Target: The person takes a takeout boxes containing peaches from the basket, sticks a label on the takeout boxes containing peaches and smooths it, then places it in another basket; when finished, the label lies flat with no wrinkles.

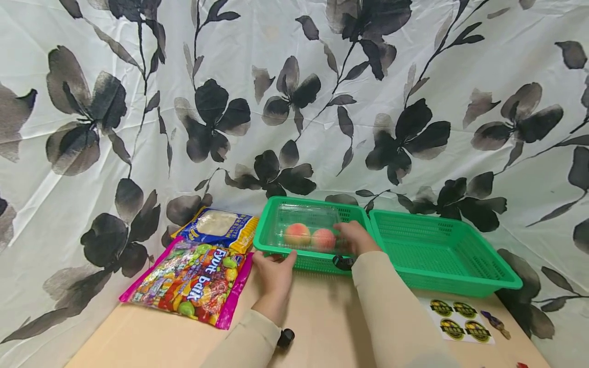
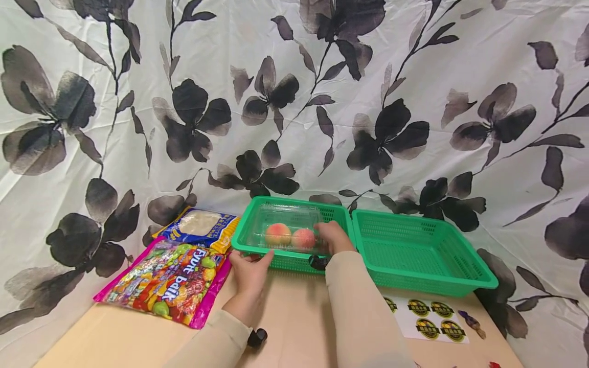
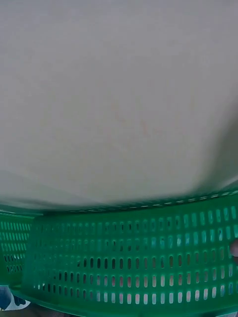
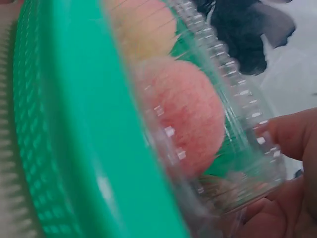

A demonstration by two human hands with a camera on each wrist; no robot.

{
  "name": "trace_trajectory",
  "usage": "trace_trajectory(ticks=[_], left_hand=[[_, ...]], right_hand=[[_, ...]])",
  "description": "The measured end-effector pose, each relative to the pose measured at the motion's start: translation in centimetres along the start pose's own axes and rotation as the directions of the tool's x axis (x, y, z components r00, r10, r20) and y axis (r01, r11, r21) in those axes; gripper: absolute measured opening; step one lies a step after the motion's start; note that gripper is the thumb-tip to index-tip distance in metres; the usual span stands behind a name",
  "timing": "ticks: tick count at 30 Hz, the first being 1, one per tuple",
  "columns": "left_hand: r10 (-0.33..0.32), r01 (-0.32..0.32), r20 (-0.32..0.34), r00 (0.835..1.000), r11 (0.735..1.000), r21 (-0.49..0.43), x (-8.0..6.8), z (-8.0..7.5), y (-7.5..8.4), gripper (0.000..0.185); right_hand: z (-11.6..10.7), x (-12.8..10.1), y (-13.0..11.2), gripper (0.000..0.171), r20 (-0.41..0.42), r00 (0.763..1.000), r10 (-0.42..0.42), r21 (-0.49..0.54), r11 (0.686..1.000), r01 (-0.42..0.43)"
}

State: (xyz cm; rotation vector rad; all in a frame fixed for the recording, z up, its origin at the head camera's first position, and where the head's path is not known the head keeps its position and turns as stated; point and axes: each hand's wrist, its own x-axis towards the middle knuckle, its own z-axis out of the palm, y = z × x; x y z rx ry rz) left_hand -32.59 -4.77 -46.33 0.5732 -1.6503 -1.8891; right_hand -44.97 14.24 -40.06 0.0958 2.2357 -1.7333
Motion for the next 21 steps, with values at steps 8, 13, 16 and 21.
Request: trace_trajectory(ticks=[8,13,16,21], left_hand=[[0.007,-0.007,0.013,1.000,1.000,-0.006,0.3,-0.5,0.1,0.081],[0.027,-0.027,0.010,1.000,0.999,0.022,0.5,-0.5,0.1,0.077],[0.036,-0.036,0.015,0.999,0.999,0.016,0.7,-0.6,0.1,0.074],[0.038,-0.038,0.025,0.999,0.999,0.008,0.9,-1.0,0.1,0.069]], right_hand=[[-1.6,-3.3,-2.5,0.067,-0.034,0.996,-0.081,-0.029,0.996,0.080],[-3.0,-6.2,-3.7,0.063,-0.071,0.991,-0.112,-0.026,0.994,0.111],[-3.7,-7.9,-3.9,0.063,-0.082,0.988,-0.129,-0.047,0.991,0.125],[-4.3,-10.7,-3.0,0.062,-0.068,0.987,-0.148,-0.088,0.986,0.142]])
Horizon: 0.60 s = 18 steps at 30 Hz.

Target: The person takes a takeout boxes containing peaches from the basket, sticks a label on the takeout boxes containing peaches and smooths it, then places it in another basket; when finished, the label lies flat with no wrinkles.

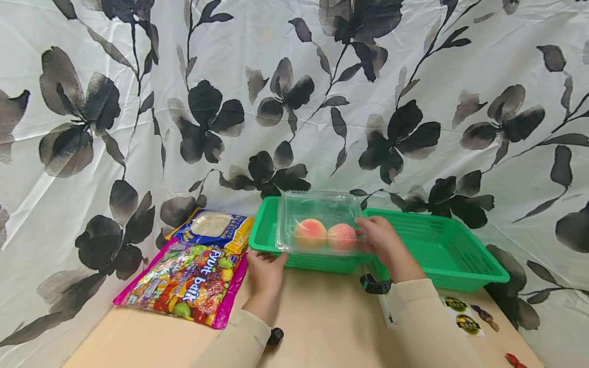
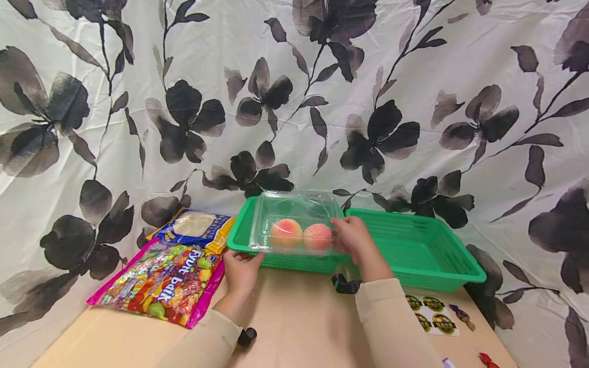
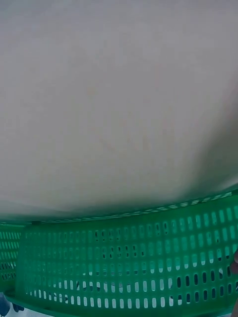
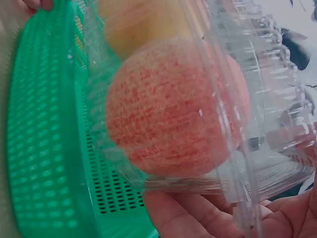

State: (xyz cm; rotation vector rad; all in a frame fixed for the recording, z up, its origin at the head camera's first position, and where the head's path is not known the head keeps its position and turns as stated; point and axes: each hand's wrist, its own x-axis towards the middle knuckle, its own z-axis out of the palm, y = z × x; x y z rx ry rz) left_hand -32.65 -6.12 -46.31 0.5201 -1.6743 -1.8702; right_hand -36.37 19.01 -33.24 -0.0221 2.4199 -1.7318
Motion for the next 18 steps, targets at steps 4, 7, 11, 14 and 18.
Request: trace_trajectory(ticks=[4,7,11,14,18], left_hand=[[0.011,-0.011,-0.014,1.000,1.000,0.028,0.1,-0.1,0.0,0.059],[0.015,-0.015,-0.015,1.000,1.000,0.009,0.3,-0.1,-0.1,0.055],[0.022,-0.022,0.005,1.000,0.999,-0.029,0.5,-0.2,-0.2,0.055],[0.023,-0.022,0.023,0.999,0.999,-0.029,0.5,-0.4,0.0,0.056],[-0.023,0.027,0.059,0.998,0.997,-0.066,0.4,-0.5,0.3,0.062]], right_hand=[[-0.3,-2.3,1.3,0.062,-0.003,1.000,-0.010,0.019,1.000,0.010],[-0.4,-4.1,2.3,0.059,-0.017,1.000,-0.018,0.040,0.999,0.018],[-0.3,-6.2,3.6,0.053,-0.036,0.999,-0.029,0.038,0.999,0.031],[0.0,-7.7,4.7,0.050,-0.044,0.998,-0.037,0.036,0.999,0.038],[0.3,-9.4,6.4,0.044,-0.052,0.999,-0.015,0.073,0.997,0.019]])
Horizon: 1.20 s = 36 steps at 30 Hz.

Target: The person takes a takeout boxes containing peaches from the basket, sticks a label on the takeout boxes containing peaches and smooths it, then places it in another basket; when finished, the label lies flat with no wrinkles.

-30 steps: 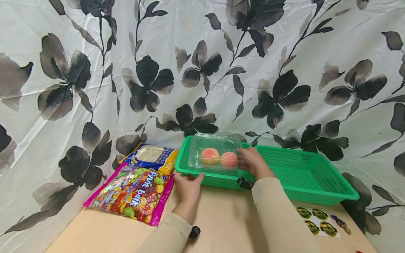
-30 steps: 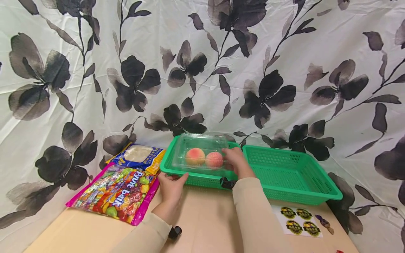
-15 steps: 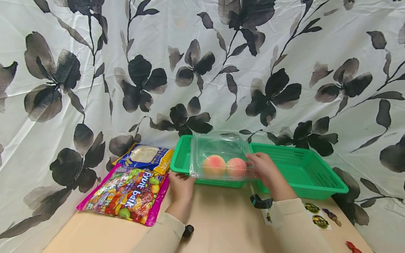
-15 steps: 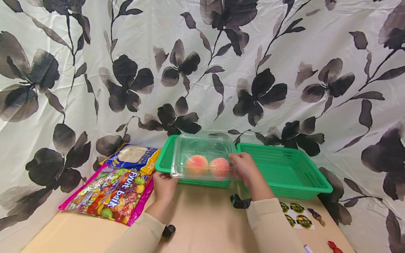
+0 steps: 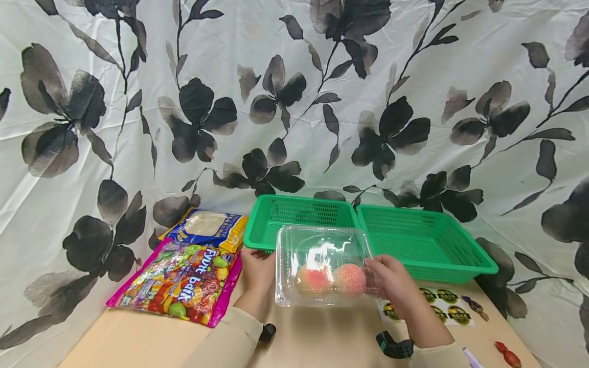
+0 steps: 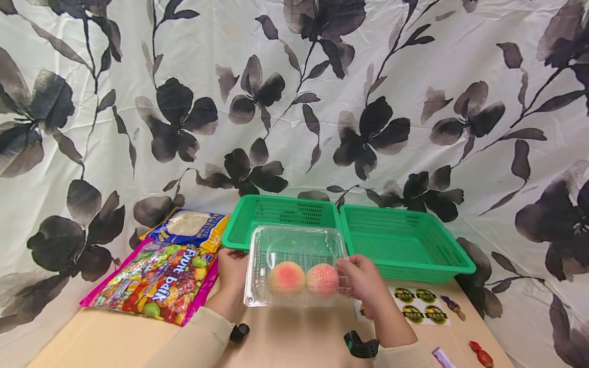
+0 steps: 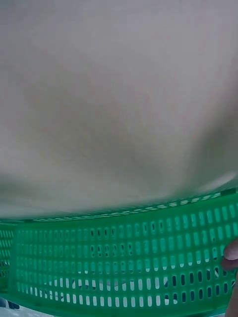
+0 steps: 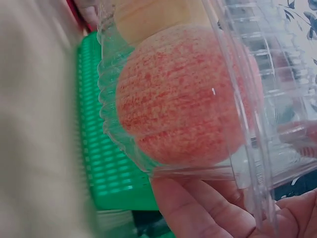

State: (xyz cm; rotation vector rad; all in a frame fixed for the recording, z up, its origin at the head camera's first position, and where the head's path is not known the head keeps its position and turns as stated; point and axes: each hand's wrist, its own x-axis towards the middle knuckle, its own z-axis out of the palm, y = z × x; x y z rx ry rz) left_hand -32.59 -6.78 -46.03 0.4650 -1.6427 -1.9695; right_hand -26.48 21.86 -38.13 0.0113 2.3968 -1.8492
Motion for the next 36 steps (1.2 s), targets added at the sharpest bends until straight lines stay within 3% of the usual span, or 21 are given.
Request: trace_trajectory(ticks=[6,12,18,23,36], left_hand=[[0.016,-0.014,0.034,0.999,0.997,-0.076,0.4,-0.1,-0.1,0.063],[0.029,-0.029,0.049,0.998,0.999,-0.017,0.6,-0.5,-0.7,0.061],[0.020,-0.020,0.056,0.998,1.000,-0.013,0.5,-0.7,-0.4,0.060],[0.027,-0.027,0.072,0.997,1.000,-0.011,0.4,-0.8,-0.2,0.061],[0.030,-0.035,0.112,0.993,0.999,0.037,0.5,-1.3,-0.3,0.059]], right_hand=[[0.7,-1.6,2.5,0.039,-0.021,0.998,0.058,0.066,0.996,-0.057],[1.4,-2.4,4.8,0.040,-0.037,0.996,0.084,0.073,0.994,-0.081],[1.8,-1.9,6.3,0.049,-0.049,0.993,0.105,0.031,0.994,-0.103],[2.3,-1.1,6.8,0.045,-0.070,0.993,0.099,-0.005,0.995,-0.100],[3.0,-0.3,6.5,0.048,-0.134,0.987,0.091,-0.166,0.980,-0.113]])
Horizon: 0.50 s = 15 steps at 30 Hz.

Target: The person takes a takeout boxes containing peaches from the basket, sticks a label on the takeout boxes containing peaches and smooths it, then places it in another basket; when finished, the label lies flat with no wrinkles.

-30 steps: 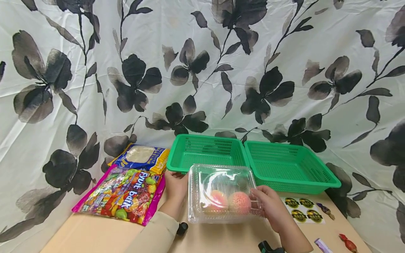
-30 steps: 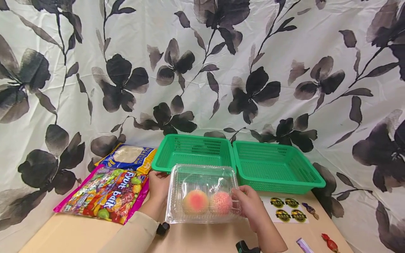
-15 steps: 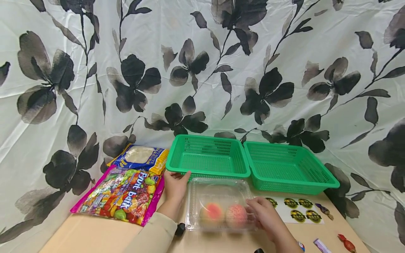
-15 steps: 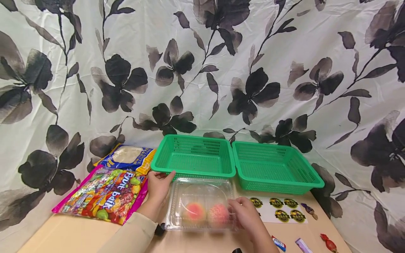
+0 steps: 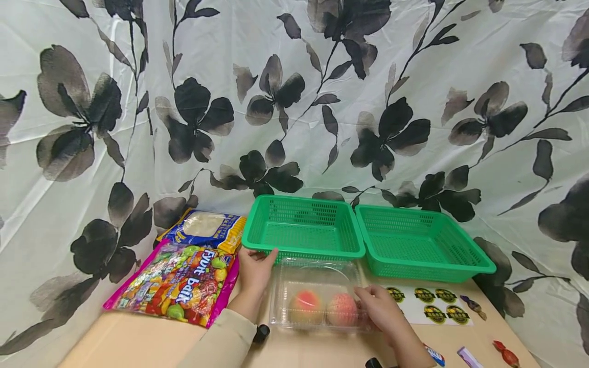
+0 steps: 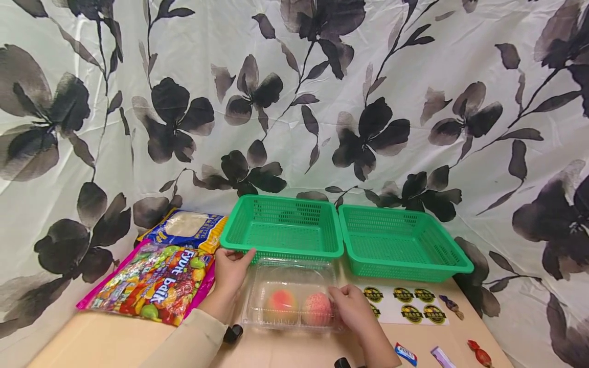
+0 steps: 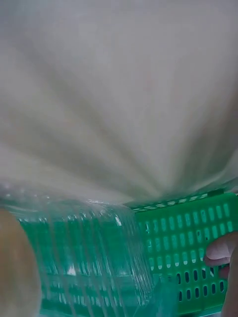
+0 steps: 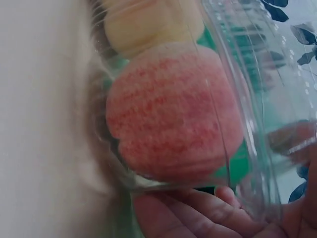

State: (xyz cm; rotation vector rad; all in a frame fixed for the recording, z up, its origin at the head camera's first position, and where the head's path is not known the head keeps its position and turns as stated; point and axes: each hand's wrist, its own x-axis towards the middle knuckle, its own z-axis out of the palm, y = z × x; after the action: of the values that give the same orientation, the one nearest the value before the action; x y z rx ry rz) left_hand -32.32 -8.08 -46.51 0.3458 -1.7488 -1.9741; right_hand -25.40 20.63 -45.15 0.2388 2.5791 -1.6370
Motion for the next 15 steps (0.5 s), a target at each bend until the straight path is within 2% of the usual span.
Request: trace_trajectory(ticks=[4,7,9,12,15], left_hand=[[-0.027,0.022,0.045,0.999,0.993,0.116,-0.2,-0.3,0.1,0.055],[-0.044,0.016,0.120,0.992,0.975,0.221,-0.7,-0.8,0.4,0.055],[-0.061,0.008,0.191,0.980,0.963,0.269,-1.1,-1.1,0.8,0.056],[-0.086,-0.013,0.293,0.952,0.947,0.320,-1.9,-1.7,1.3,0.062],[-0.095,-0.046,0.365,0.926,0.932,0.360,-2.6,-2.3,1.8,0.073]], right_hand=[[-0.5,0.0,0.2,0.057,0.026,1.000,0.012,0.019,1.000,-0.013],[-1.2,0.1,0.3,0.064,0.042,0.999,0.002,0.047,0.999,-0.004],[-1.9,0.2,0.3,0.061,0.051,0.998,-0.025,0.061,0.998,0.022],[-3.1,0.3,0.4,0.056,0.067,0.996,-0.064,0.071,0.996,0.059],[-4.5,0.6,0.4,0.054,0.078,0.993,-0.085,0.053,0.995,0.081]])
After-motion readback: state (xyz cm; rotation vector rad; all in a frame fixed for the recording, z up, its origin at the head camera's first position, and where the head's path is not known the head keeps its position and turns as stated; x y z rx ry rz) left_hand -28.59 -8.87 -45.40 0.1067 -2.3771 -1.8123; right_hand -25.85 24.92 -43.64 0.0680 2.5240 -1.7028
